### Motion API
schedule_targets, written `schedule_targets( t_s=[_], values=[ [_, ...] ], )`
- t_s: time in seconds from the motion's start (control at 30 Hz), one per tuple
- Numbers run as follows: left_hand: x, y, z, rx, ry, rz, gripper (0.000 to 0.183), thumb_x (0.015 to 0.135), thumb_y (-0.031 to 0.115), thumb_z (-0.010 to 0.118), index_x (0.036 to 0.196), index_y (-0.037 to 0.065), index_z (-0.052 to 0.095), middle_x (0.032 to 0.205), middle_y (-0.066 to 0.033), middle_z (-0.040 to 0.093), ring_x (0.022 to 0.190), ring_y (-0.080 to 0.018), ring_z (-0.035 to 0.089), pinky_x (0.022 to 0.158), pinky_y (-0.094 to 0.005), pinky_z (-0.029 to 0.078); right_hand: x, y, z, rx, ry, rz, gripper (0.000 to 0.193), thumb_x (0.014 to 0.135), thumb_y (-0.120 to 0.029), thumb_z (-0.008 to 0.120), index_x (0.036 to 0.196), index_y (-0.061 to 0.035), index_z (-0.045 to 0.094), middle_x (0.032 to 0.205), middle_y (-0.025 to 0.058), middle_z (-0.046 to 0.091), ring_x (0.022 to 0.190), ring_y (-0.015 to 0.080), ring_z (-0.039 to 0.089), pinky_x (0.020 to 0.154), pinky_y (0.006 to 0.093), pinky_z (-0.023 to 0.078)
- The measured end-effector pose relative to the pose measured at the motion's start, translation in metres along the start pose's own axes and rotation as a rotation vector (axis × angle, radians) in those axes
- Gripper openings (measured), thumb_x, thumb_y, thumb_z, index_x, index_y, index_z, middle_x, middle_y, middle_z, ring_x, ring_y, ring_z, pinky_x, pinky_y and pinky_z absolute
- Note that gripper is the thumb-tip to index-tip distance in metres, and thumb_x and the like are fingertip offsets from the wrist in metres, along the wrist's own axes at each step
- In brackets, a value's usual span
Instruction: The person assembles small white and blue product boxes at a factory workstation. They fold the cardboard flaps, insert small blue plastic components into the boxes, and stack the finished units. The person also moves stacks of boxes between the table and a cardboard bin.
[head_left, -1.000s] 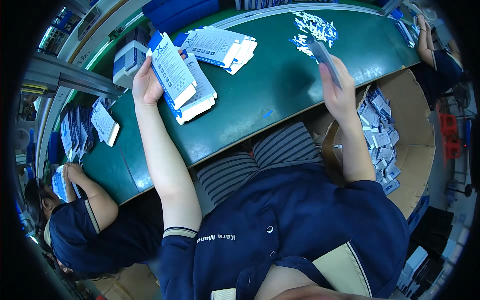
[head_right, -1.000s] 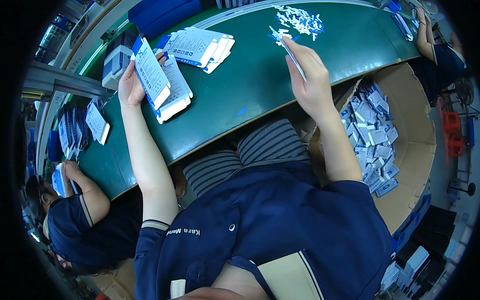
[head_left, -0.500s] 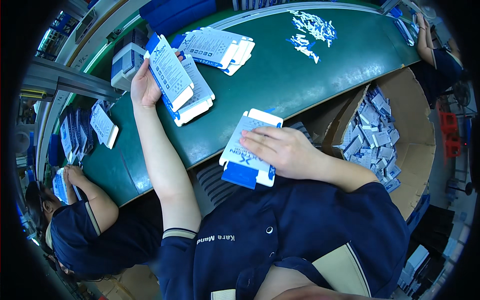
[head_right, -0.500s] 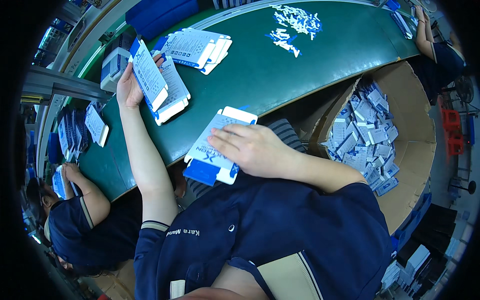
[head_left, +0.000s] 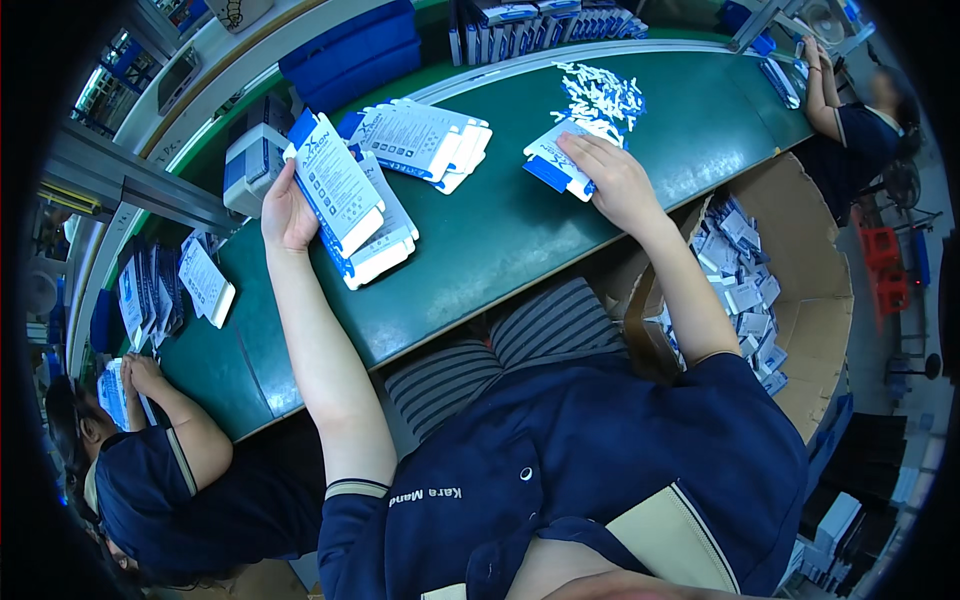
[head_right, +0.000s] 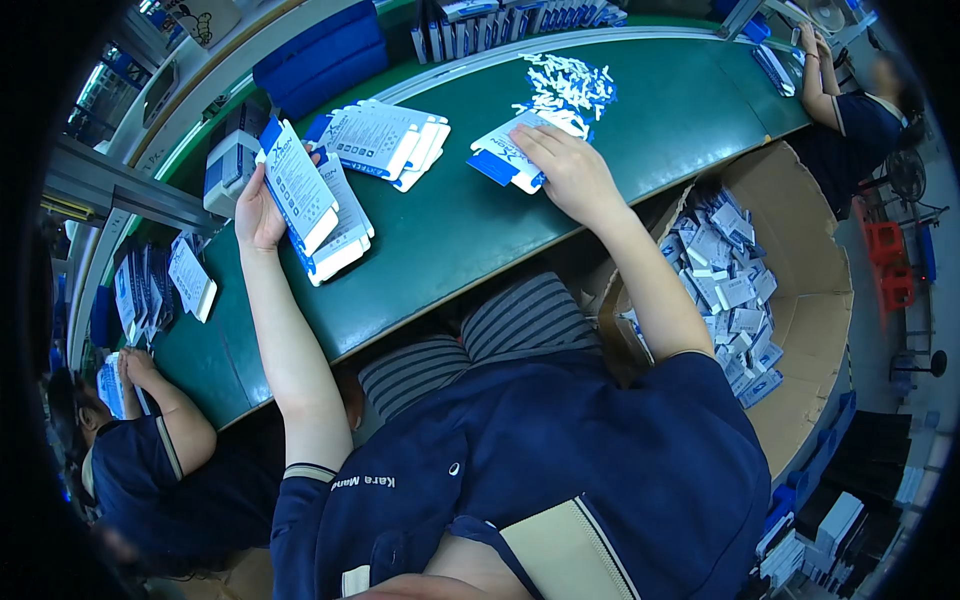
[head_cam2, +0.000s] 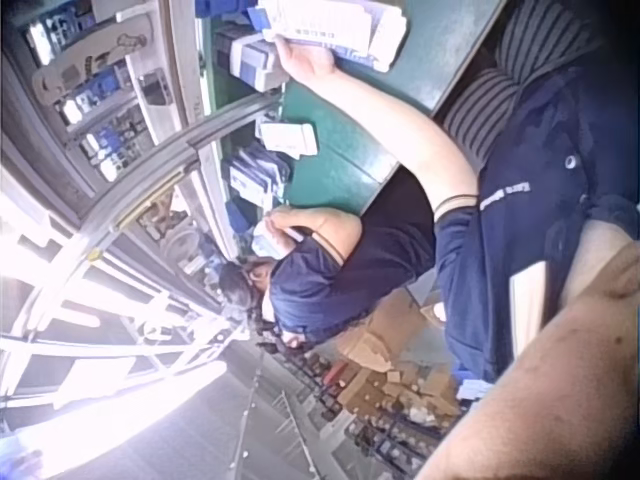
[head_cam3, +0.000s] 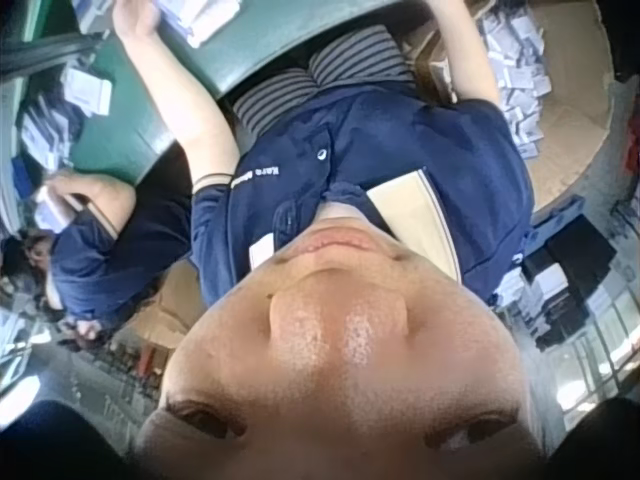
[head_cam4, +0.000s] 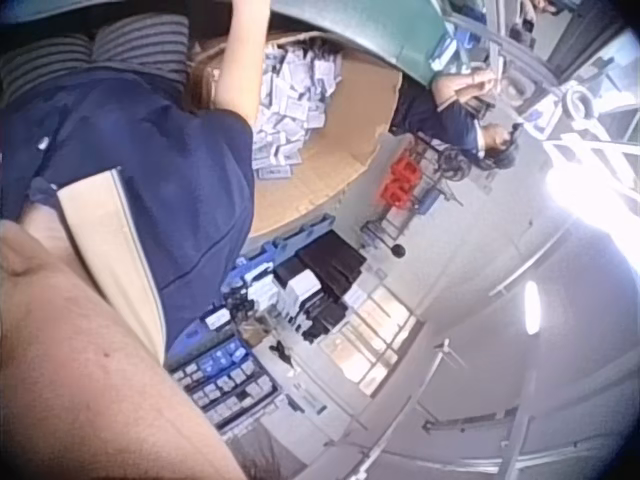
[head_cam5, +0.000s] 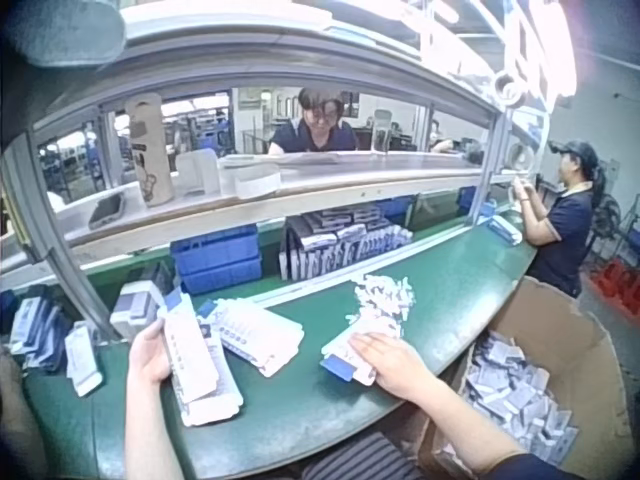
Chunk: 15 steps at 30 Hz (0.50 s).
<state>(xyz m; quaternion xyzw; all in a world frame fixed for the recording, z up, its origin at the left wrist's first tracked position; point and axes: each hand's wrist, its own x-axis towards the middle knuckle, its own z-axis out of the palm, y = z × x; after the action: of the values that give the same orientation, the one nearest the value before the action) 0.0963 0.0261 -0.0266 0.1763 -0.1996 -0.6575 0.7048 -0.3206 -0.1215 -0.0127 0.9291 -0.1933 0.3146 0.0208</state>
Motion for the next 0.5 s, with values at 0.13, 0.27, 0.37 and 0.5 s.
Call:
schedule_targets(
  t_s=[0.13,0.27,0.37,0.5],
  values=[
    [-0.004,0.003,-0.009,0.038,0.023,0.042,0.054,0.102,0.024,0.027,0.148,-0.004,0.014,0.148,-0.0314,0.024,0.139,-0.0453,0.025,0.111,-0.0567,0.030,0.003,-0.053,0.007,0.110,0.061,-0.020,0.043,0.073,-0.003,0.063,0.116,-0.0054,0.062,0.114,0.0117,0.066,0.100,0.0299,0.065,0.083,0.0393,0.052],
    [-0.002,0.004,-0.003,0.007,0.006,0.036,0.050,0.101,0.020,0.030,0.143,-0.006,0.024,0.142,-0.0294,0.038,0.133,-0.0413,0.038,0.108,-0.0547,0.035,0.001,-0.094,0.034,0.085,-0.111,-0.073,0.047,0.073,-0.006,0.060,0.120,-0.0046,0.059,0.124,0.0129,0.060,0.114,0.0295,0.055,0.095,0.0406,0.043],
    [-0.002,0.004,-0.003,0.018,0.097,0.017,0.045,0.098,0.013,0.037,0.137,-0.008,0.033,0.132,-0.0257,0.051,0.123,-0.0385,0.052,0.103,-0.0522,0.044,0.013,-0.084,0.047,0.090,-0.139,0.001,0.051,0.072,-0.011,0.063,0.121,-0.0019,0.058,0.128,0.0170,0.056,0.121,0.0332,0.049,0.101,0.0438,0.037],
    [-0.012,0.001,0.019,0.273,0.284,0.049,0.043,0.093,0.006,0.045,0.135,-0.003,0.039,0.120,-0.0217,0.060,0.106,-0.0308,0.064,0.085,-0.0428,0.057,0.028,-0.068,0.054,0.156,-0.143,0.056,0.065,0.076,-0.040,0.068,0.124,0.0024,0.056,0.133,0.0223,0.051,0.126,0.0381,0.043,0.108,0.0484,0.030]
  ],
)
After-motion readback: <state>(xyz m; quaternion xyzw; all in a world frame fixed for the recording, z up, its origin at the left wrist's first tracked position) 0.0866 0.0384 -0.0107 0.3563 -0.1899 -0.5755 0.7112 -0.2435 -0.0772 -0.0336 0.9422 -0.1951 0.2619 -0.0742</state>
